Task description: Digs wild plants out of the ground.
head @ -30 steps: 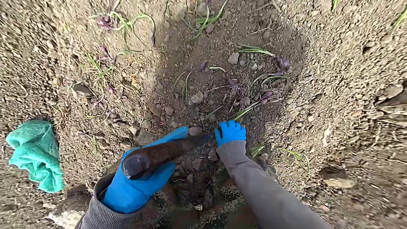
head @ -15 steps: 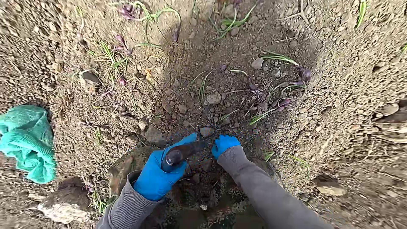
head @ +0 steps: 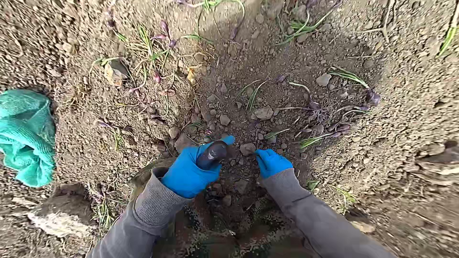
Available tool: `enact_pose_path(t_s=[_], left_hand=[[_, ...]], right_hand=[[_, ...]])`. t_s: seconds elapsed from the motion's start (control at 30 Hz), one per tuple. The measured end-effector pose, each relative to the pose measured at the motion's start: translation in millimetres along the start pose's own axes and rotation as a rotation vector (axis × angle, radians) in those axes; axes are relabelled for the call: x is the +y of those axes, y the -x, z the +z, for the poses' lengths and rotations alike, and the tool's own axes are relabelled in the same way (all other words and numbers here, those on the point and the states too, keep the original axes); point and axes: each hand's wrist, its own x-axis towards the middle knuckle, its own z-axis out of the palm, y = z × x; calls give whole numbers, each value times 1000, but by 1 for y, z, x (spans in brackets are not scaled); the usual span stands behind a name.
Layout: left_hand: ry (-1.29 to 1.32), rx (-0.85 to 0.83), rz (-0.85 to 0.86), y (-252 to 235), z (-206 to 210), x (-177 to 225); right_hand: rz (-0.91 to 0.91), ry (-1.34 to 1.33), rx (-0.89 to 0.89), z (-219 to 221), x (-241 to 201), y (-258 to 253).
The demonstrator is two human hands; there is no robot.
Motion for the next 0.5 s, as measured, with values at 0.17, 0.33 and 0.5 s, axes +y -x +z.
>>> enact_pose_path(t_s=[0.17, 0.33, 0.5], left_hand=[[-100, -120, -342, -27, 17, -48], [128, 76, -124, 26, -30, -21], [28, 100, -76, 35, -48, -60]], right_hand=[[-110, 211, -480, -26, -55, -37], [41, 293, -735, 25, -91, -65], [-92, 180, -272, 23, -82, -59]])
